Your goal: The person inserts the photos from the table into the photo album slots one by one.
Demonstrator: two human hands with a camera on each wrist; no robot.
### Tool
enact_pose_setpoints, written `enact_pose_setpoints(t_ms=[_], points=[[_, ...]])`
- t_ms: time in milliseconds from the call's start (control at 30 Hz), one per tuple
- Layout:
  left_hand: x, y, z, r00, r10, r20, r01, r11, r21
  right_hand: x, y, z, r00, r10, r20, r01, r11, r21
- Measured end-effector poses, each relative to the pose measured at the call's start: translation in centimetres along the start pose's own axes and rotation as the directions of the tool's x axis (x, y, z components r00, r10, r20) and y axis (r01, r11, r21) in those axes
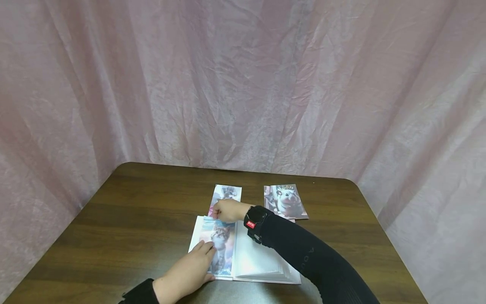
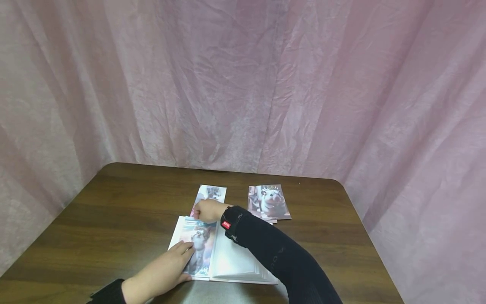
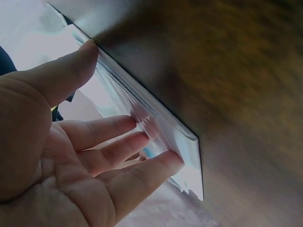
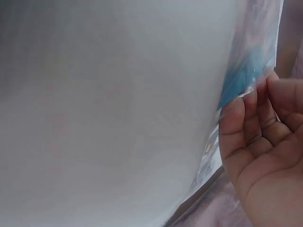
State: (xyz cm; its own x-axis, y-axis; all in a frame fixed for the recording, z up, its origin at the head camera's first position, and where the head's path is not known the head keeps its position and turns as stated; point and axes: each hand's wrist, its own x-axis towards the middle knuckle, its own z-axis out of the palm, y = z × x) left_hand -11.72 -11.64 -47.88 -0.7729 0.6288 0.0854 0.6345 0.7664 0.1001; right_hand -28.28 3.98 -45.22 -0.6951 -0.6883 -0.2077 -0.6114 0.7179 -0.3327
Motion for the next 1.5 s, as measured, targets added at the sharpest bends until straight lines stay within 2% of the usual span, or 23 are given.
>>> enact_pose_setpoints(t_ms=[133,267,433,567,867,1100,1200,1500], points=[[0.0,0.0,-0.1,1.000,0.001,-0.002,-0.001,1.000,-0.006,0.1,0.6,-0.4,1.000,-0.029,-0.007,0.029,0.999,0.019],[0.0,0.1,-0.1,1.000,-0.001,0.006,0.001,1.000,-0.014,0.3,1.6,-1.2,0.998,-0.025,-0.062,0.028,0.999,0.044],[0.1,0.4,-0.2,0.999,-0.022,0.031,0.024,0.999,-0.049,0.4,3.5,-2.2,0.989,0.069,-0.133,-0.060,0.995,0.076],[0.1,0.5,-0.2,0.999,-0.029,0.040,0.031,0.997,-0.064,0.2,4.8,-2.8,0.979,0.140,-0.147,-0.126,0.986,0.106],[-0.1,0.5,-0.4,0.998,-0.032,0.053,0.035,0.997,-0.062,-0.1,6.8,-2.8,0.964,0.236,-0.123,-0.223,0.968,0.112],[-0.3,0.5,0.0,0.998,-0.028,0.060,0.031,0.998,-0.055,0.4,8.0,-2.0,0.953,0.302,-0.039,-0.295,0.947,0.129],[-0.3,0.4,0.0,0.998,-0.022,0.050,0.024,0.999,-0.039,0.5,8.1,-1.9,0.953,0.303,-0.022,-0.298,0.946,0.125],[-0.2,-0.1,-0.2,1.000,0.003,-0.004,-0.003,1.000,0.004,1.3,7.8,-2.5,0.970,0.231,-0.075,-0.224,0.970,0.093]])
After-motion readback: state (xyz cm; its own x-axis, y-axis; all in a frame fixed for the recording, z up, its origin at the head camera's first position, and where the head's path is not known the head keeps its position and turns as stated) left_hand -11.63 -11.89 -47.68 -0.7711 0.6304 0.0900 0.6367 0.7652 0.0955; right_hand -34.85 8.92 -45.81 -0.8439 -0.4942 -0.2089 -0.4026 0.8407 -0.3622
